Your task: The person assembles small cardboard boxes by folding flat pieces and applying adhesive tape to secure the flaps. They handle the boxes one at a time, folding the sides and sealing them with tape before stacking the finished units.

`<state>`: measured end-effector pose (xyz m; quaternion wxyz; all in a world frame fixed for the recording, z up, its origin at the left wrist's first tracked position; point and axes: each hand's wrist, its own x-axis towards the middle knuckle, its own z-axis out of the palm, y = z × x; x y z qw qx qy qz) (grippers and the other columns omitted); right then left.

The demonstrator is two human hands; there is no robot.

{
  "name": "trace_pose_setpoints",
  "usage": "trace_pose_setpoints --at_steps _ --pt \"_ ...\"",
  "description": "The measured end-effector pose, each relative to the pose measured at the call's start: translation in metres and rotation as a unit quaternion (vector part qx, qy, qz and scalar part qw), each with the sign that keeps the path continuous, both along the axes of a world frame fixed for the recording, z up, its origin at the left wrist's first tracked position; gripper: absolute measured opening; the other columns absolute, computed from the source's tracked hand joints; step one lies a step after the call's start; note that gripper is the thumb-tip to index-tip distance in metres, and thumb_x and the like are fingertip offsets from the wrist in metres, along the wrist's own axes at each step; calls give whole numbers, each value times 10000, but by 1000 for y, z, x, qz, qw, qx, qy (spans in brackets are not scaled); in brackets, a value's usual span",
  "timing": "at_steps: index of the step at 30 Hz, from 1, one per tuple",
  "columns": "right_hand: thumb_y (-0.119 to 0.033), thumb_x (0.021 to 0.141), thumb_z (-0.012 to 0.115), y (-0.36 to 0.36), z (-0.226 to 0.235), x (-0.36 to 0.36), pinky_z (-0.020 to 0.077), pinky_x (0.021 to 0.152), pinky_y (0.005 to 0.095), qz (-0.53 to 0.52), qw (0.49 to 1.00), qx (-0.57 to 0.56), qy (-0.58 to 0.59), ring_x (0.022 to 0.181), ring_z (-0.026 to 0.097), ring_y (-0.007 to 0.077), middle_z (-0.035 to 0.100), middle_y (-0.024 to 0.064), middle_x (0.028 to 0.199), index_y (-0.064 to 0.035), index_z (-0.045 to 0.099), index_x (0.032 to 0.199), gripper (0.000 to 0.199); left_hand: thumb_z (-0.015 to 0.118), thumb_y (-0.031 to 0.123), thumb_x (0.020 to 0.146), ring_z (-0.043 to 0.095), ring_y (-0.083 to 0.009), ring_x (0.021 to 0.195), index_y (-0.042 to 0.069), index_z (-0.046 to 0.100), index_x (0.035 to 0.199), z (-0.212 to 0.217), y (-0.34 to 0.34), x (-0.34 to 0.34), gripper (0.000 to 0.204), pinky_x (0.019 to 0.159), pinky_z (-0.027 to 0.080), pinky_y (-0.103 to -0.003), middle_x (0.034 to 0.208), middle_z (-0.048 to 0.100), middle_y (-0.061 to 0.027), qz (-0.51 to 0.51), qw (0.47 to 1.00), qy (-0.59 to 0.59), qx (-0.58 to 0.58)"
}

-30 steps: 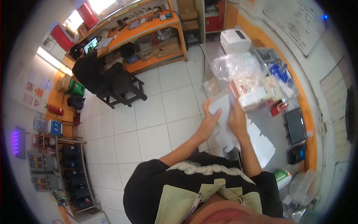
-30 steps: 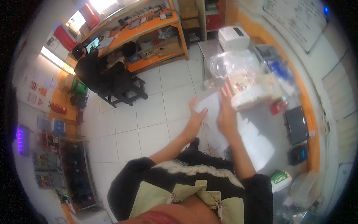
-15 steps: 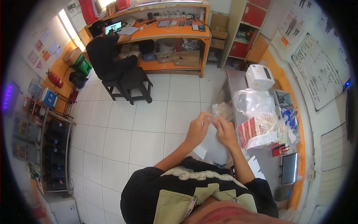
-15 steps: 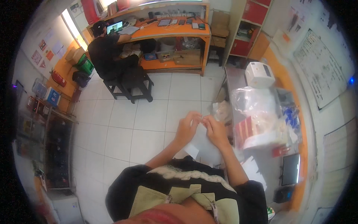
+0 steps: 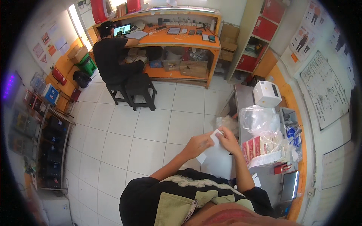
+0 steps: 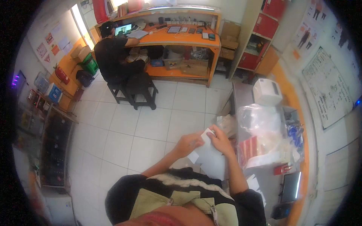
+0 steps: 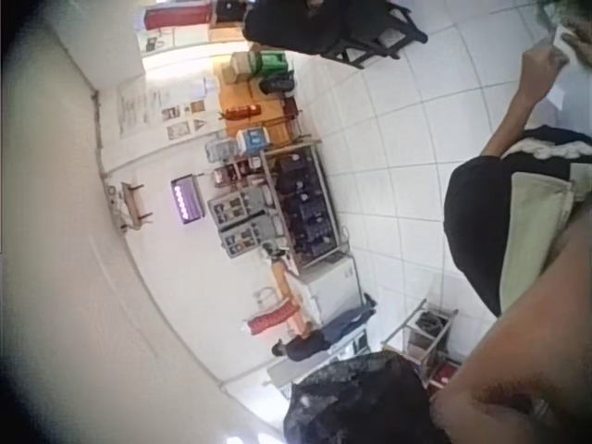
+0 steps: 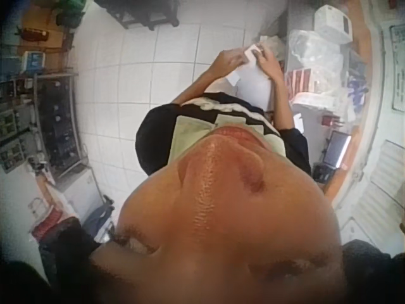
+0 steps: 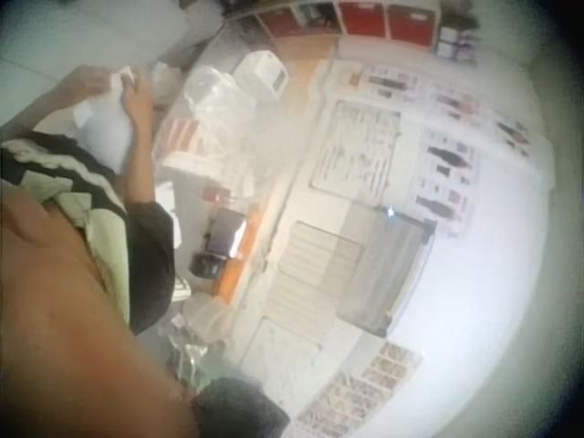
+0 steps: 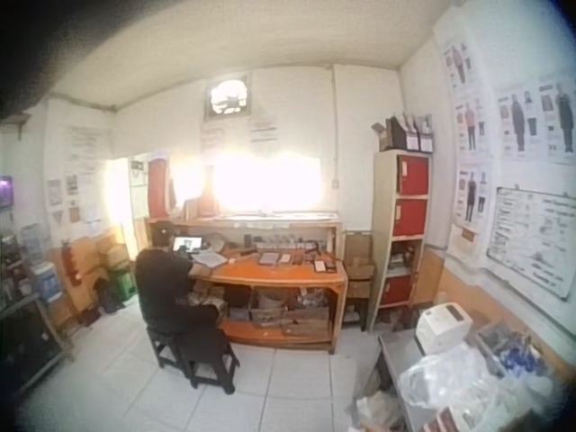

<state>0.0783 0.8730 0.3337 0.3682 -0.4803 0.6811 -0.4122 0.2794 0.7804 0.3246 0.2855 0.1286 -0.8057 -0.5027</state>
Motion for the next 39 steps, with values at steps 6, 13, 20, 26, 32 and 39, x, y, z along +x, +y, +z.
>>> trace_pose_setpoints --at_steps 6,13,20,26,32,39 --pt "-243 1028 502 -10 7 -1 440 785 283 64 998 -10 12 868 539 112 577 37 859 -48 568 997 208 643 169 920 644 -312 871 14 547 1149 -15 -13 -9 293 782 487 -412 950 656 -183 94 992 -72 -49" --pt "-244 1029 525 -13 -5 6 374 535 219 -65 980 -67 -173 649 493 39 583 -5 785 -89 515 1038 155 729 188 878 650 -204 635 6 676 876 22 -5 5 189 592 500 -321 733 679 -104 189 980 -19 -50" --pt "-147 988 607 -9 7 34 338 517 216 -97 975 -50 -195 582 456 27 545 -50 691 -93 531 965 96 751 125 869 693 -120 760 -47 740 957 17 -18 3 194 690 547 -264 849 741 -96 117 956 30 267" --pt "-147 955 661 -12 14 55 282 507 210 -172 949 -109 -240 559 407 13 544 -73 679 -108 569 904 112 743 91 870 714 -145 837 -67 720 987 20 6 -12 198 742 559 -264 926 744 -122 197 972 72 109" --pt "-119 941 673 -14 17 50 324 534 192 -122 951 -102 -266 592 452 7 607 -46 717 -68 621 929 74 736 36 855 699 -149 913 -43 678 1096 14 5 -13 260 824 552 -268 1018 729 -95 159 947 136 244" --pt "-58 940 653 -8 5 68 453 638 205 -128 967 -72 -208 735 592 57 687 18 836 -12 636 1002 78 764 39 846 672 -103 829 -48 691 1002 4 -5 -2 193 759 540 -232 914 717 -73 130 931 90 329"
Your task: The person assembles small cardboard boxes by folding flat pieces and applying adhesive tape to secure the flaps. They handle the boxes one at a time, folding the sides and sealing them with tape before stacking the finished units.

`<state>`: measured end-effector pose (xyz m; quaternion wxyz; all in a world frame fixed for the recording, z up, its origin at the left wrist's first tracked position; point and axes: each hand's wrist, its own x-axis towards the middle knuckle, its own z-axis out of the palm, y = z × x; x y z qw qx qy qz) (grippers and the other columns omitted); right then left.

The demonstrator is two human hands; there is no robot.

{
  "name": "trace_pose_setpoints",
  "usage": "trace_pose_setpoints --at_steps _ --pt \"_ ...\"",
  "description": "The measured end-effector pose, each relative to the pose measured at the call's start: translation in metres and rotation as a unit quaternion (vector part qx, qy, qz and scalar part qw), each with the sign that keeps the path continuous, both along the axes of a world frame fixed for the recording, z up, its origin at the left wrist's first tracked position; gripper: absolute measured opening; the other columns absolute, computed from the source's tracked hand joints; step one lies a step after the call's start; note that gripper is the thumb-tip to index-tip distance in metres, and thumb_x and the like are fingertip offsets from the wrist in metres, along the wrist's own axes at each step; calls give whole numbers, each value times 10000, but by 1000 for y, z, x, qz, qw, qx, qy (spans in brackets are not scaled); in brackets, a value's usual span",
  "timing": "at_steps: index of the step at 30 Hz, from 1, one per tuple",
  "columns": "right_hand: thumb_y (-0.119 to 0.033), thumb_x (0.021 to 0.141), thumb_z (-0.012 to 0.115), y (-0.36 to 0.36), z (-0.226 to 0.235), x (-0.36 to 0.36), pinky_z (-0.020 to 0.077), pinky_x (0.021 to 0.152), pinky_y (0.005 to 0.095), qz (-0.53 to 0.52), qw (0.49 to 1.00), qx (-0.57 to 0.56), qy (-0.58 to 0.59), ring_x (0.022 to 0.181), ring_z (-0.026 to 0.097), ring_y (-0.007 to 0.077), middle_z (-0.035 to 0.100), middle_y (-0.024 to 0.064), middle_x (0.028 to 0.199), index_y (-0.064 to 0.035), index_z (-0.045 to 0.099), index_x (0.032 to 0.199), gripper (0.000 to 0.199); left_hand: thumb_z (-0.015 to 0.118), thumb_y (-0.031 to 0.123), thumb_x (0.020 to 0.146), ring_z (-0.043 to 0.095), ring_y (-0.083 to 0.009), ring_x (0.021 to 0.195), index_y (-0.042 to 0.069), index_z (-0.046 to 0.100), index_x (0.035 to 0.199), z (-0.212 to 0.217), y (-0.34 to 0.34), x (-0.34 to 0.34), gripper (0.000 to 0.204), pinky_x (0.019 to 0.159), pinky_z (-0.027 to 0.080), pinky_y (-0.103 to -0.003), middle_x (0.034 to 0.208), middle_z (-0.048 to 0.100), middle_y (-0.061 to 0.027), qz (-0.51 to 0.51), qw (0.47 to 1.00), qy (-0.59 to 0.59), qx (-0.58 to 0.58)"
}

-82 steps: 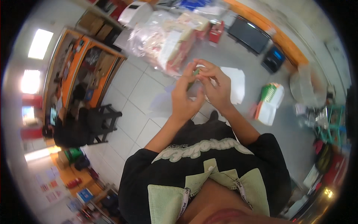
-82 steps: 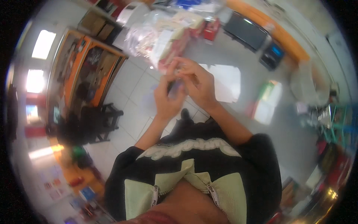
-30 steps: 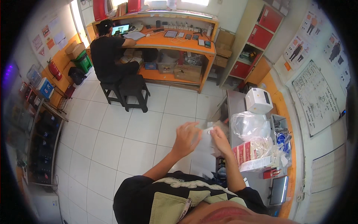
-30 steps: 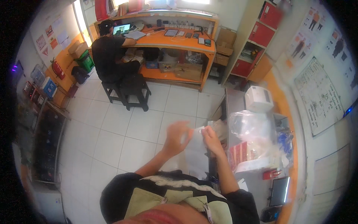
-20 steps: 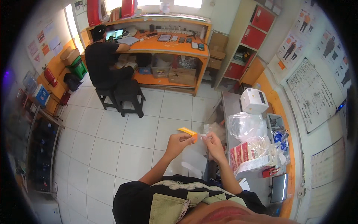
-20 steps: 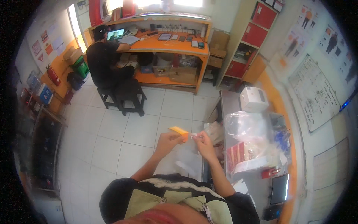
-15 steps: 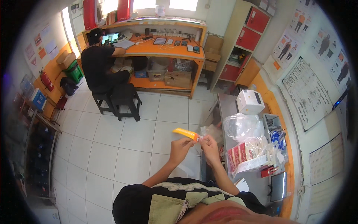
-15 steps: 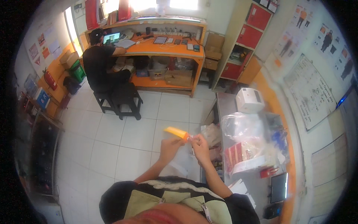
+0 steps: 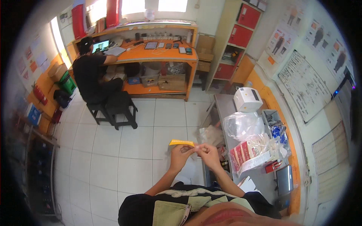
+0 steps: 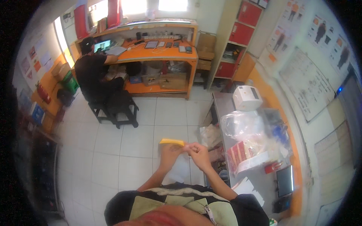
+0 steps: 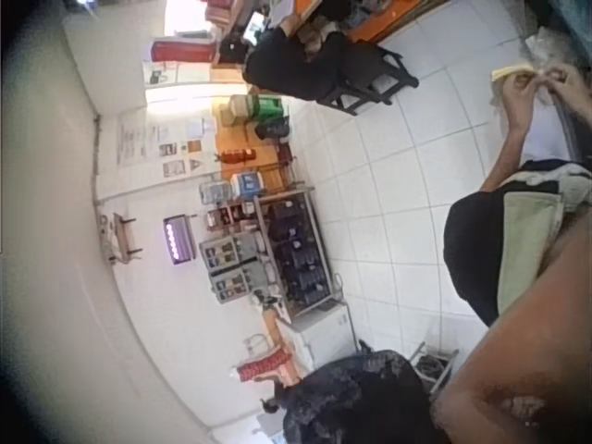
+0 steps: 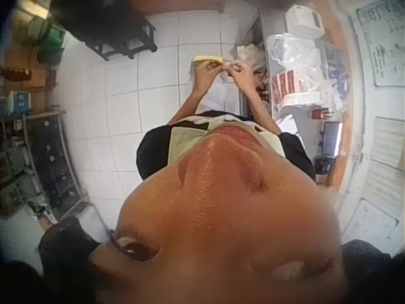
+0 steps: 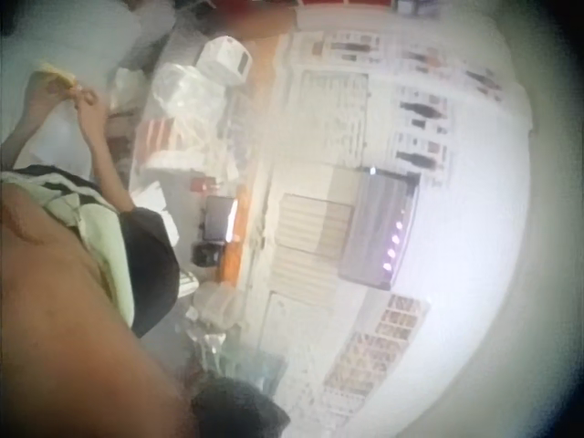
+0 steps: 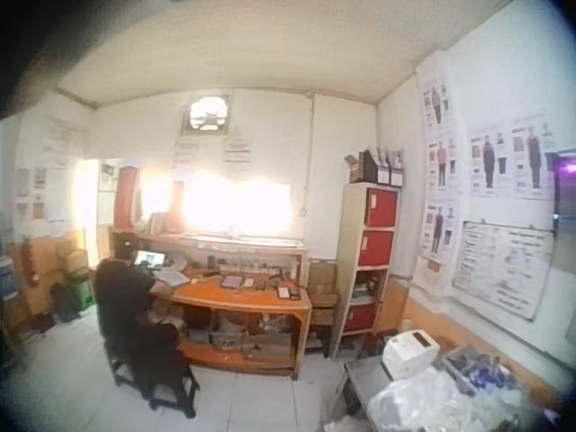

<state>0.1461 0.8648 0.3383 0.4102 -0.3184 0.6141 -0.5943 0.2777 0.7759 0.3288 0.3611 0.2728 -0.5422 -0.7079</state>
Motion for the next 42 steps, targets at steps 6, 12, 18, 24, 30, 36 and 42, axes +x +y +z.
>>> trace_pose_setpoints --at_steps 6,12,18,24,30,36,42 --pt "-76 992 579 10 -15 37 527 853 279 5 989 -150 12 1029 640 153 666 104 1123 -13 455 1295 333 719 57 889 655 -96 781 -46 691 1012 -6 -7 9 163 715 531 -236 887 711 -54 -25 998 -34 -52" --pt "-125 1036 444 24 -24 -27 541 588 284 88 984 128 86 718 670 171 678 140 880 2 532 1123 178 574 270 999 676 -139 761 -21 698 1071 -28 19 8 324 681 544 -271 853 711 -85 -120 980 -153 -42" --pt "-112 1023 421 36 -84 -30 493 461 306 -63 994 87 -14 544 627 189 657 139 724 44 577 962 229 362 526 1042 658 -191 779 -32 657 998 -100 43 -4 633 685 502 -338 821 678 -130 -284 946 -158 13" --pt "-291 1049 432 44 -99 42 503 555 290 161 964 193 -91 637 627 179 669 94 802 24 643 962 389 505 265 998 635 -302 772 8 640 1011 -108 19 -28 290 734 483 -389 808 645 -141 112 973 -158 -129" --pt "-283 971 615 27 15 6 516 707 339 190 858 -34 476 724 648 195 698 79 881 -66 666 1177 304 544 194 940 581 -392 982 45 561 1161 -90 14 21 266 789 451 -486 1029 603 -216 -124 890 -160 -409" --pt "-263 917 674 53 3 -41 511 768 388 356 830 126 409 866 653 288 689 108 993 -101 700 1118 259 569 226 996 656 -304 863 23 548 1090 -46 22 56 225 724 491 -395 990 666 -200 -293 893 -198 -278" --pt "-182 897 639 48 34 -20 512 636 400 406 759 7 509 794 643 257 599 74 925 -141 721 1110 232 648 269 976 614 -92 870 28 637 1026 -43 -22 74 247 795 498 -260 908 687 -20 -433 882 -102 -152"
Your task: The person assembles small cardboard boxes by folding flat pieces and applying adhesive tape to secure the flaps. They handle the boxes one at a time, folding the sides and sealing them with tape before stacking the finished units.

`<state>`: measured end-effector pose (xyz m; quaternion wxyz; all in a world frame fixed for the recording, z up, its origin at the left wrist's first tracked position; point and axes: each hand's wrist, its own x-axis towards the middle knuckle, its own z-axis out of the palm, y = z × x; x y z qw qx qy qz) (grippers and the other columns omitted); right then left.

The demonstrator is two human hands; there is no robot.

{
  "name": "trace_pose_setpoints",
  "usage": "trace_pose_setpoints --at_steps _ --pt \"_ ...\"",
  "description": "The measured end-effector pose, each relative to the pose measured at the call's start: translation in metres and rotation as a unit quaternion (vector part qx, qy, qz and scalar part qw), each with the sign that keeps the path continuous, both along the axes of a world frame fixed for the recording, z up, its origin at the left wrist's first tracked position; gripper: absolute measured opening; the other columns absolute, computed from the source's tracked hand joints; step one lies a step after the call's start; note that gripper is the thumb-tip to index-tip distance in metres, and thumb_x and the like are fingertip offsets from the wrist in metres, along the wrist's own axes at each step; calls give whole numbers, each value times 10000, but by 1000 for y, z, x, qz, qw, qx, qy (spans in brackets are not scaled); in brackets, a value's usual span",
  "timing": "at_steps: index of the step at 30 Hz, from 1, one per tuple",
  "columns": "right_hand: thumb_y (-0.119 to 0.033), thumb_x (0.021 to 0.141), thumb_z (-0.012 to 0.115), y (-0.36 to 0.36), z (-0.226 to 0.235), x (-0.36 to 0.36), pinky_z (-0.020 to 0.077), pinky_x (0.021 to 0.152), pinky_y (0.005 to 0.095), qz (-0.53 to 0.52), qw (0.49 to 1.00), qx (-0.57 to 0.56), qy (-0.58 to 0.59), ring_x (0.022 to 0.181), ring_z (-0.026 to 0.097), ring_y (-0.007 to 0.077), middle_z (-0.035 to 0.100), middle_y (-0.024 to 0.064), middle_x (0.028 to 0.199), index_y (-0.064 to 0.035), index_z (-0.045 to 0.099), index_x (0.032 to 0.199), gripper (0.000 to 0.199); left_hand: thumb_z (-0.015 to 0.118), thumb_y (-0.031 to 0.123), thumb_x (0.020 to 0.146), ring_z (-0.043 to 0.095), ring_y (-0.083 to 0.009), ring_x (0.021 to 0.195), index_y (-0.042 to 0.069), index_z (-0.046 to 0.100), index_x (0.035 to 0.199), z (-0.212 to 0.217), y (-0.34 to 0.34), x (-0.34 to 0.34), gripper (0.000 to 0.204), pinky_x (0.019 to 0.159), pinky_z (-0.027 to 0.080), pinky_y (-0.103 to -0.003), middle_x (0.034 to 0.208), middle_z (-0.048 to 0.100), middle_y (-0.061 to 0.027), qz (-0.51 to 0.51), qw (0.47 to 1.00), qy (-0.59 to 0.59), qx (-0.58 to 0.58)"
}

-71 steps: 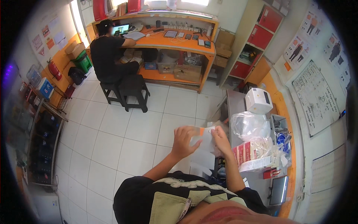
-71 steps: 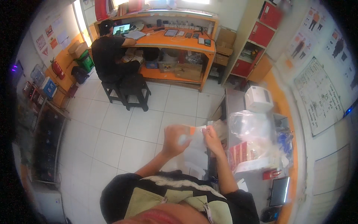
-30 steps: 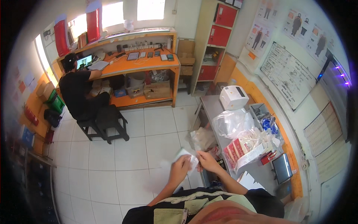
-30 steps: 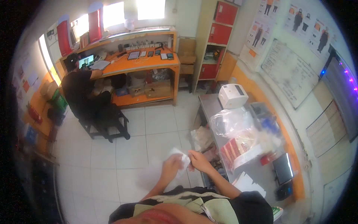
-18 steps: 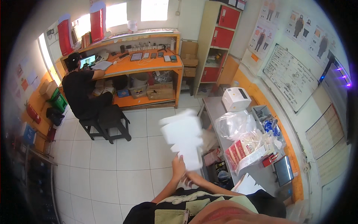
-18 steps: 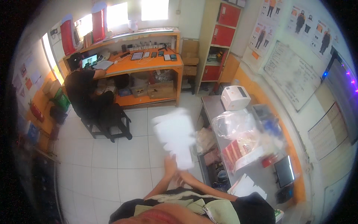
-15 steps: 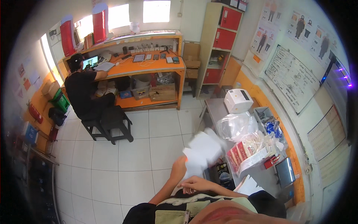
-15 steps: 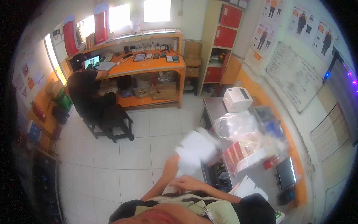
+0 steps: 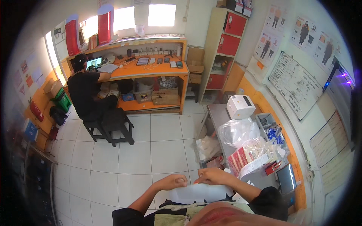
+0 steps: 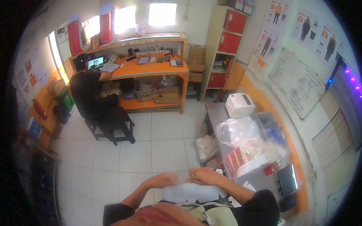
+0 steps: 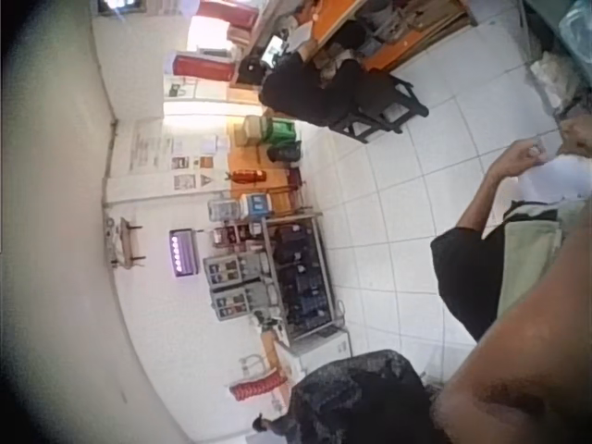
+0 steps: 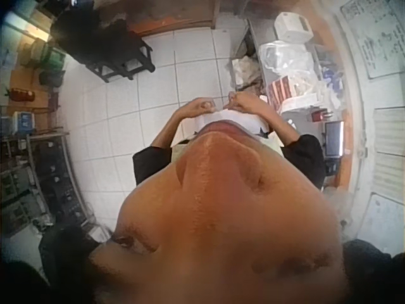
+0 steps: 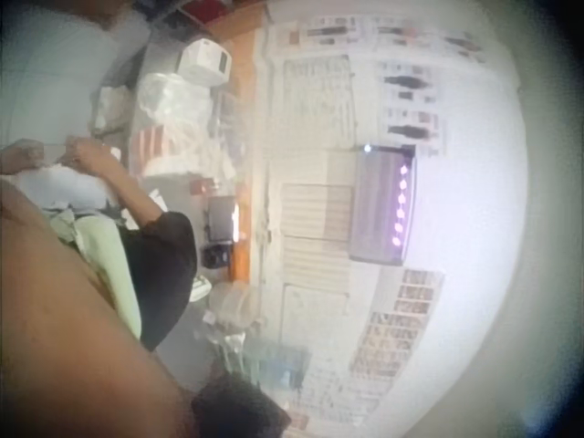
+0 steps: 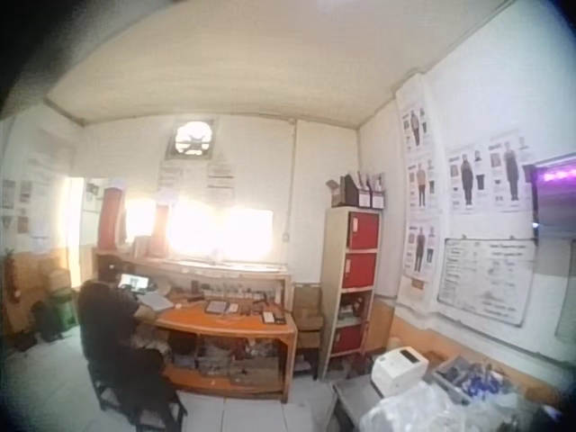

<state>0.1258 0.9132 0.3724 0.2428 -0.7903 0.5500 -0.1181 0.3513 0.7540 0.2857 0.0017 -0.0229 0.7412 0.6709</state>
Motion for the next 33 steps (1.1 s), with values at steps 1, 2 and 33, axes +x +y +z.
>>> trace_pose_setpoints --at_steps 1,2,33 --pt "-173 887 631 -1 7 6 516 628 405 -25 998 -12 58 799 645 253 589 70 921 -153 720 1117 248 652 261 973 617 -90 872 17 647 1032 6 0 0 251 798 496 -254 913 691 -27 66 996 -44 46" --pt "-163 877 624 -2 11 10 519 619 410 -54 991 -24 120 804 647 249 578 66 918 -165 719 1124 265 655 253 970 620 -88 873 7 657 1039 15 2 -6 256 801 494 -248 919 694 -34 127 984 -84 91" --pt "-164 899 696 -24 -55 9 414 519 302 -309 933 -31 -182 546 512 124 576 65 638 -59 598 1083 233 710 348 881 684 -379 772 60 646 1056 0 19 -42 343 693 537 -451 889 714 -158 410 842 103 -334"
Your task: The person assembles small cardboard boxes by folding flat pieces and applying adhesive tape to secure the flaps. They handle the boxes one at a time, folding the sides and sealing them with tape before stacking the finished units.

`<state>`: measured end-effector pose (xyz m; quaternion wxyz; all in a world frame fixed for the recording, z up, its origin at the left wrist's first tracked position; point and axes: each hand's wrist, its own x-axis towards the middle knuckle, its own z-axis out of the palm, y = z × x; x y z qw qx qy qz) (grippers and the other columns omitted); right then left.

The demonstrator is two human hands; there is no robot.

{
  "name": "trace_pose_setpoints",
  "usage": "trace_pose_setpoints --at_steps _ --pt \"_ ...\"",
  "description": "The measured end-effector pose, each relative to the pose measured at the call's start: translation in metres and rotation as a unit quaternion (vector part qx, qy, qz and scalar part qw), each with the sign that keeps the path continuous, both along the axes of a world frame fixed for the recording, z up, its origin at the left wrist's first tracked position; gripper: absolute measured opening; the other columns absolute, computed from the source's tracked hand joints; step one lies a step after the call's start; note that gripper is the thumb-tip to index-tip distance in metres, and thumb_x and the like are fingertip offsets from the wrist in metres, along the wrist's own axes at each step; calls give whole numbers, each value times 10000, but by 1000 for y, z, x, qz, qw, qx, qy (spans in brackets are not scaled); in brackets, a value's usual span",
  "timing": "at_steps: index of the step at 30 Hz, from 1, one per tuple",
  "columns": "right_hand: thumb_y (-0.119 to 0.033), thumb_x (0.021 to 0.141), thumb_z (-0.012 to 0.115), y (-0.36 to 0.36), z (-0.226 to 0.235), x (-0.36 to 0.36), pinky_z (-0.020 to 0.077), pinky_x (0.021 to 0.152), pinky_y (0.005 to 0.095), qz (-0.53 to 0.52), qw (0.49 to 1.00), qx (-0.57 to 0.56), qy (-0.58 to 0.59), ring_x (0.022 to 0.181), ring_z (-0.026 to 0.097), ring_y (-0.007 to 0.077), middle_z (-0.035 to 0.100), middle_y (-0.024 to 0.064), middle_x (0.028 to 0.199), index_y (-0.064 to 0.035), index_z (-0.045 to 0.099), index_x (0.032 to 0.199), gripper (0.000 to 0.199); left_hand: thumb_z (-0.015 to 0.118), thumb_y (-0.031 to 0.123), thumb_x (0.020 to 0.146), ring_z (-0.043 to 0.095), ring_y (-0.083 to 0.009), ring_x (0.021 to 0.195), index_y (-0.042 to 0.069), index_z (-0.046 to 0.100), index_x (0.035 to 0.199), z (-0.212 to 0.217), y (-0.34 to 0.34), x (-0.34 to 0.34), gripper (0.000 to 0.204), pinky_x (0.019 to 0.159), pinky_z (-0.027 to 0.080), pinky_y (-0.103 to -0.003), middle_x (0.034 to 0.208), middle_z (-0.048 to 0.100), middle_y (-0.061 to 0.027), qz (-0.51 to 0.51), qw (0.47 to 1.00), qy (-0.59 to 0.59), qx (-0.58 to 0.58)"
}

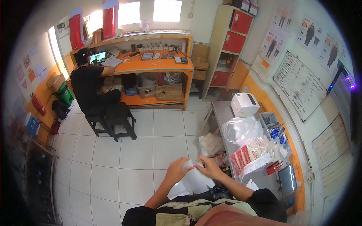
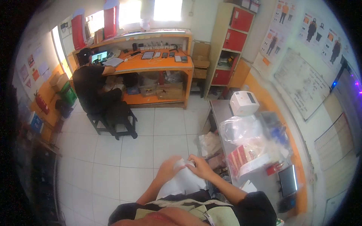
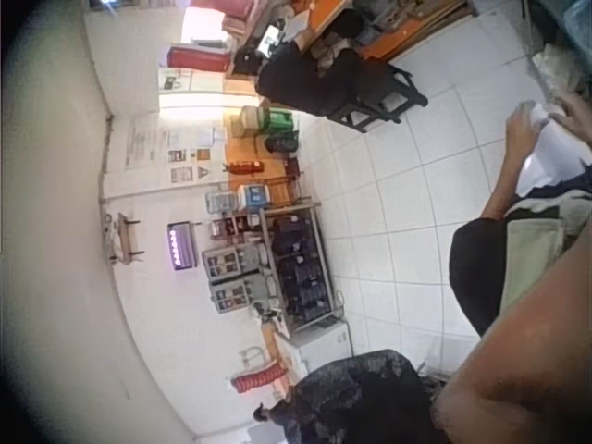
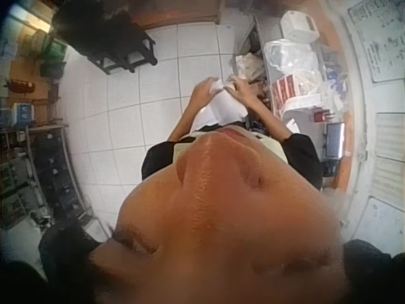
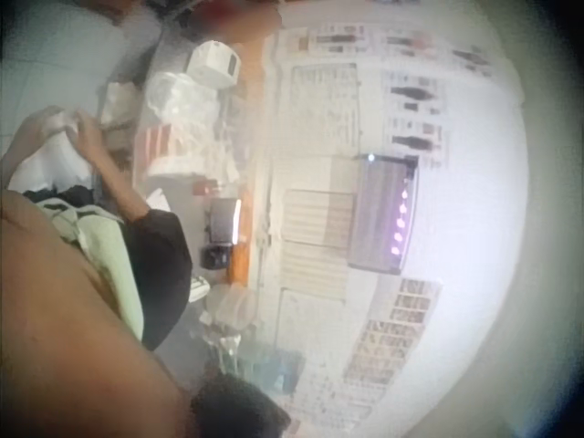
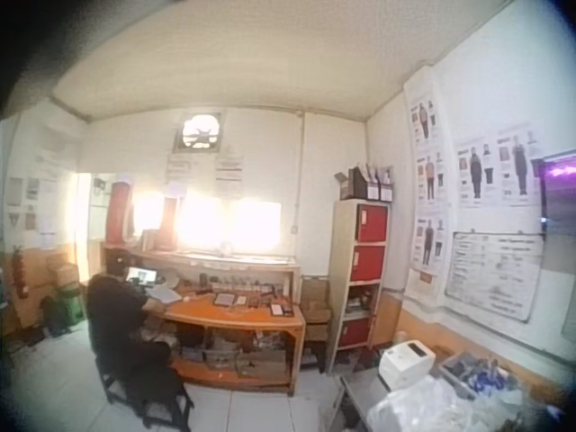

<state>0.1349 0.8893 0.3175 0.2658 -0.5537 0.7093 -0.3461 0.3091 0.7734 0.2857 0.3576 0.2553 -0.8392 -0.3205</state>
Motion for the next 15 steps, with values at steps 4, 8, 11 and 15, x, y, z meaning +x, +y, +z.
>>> trace_pose_setpoints --at_steps 4,8,11,15 --pt "-59 883 601 8 -1 15 372 511 290 -57 995 -4 -76 547 453 82 513 3 617 -68 614 1057 175 708 305 888 691 -358 787 76 667 1062 -27 23 -4 290 694 542 -419 891 718 -161 22 988 -78 128" --pt "-8 840 554 27 -4 5 383 524 286 -46 997 0 -56 556 479 83 547 3 637 -66 642 965 163 678 250 913 696 -333 796 96 666 1076 -46 49 -14 224 674 539 -391 876 714 -169 3 996 38 81" --pt "7 816 549 39 -7 -9 399 537 280 -24 999 -16 -40 570 532 95 615 44 685 -55 651 892 142 622 242 968 706 -308 779 73 627 1092 -28 29 -14 209 683 526 -373 922 709 -173 -130 971 -25 198" --pt "32 795 536 39 11 -13 489 623 371 -2 997 -67 43 675 643 291 684 123 853 -80 658 946 224 584 244 1000 677 -259 802 59 593 1124 -11 4 -22 223 732 508 -351 924 683 -174 -217 946 -99 221"
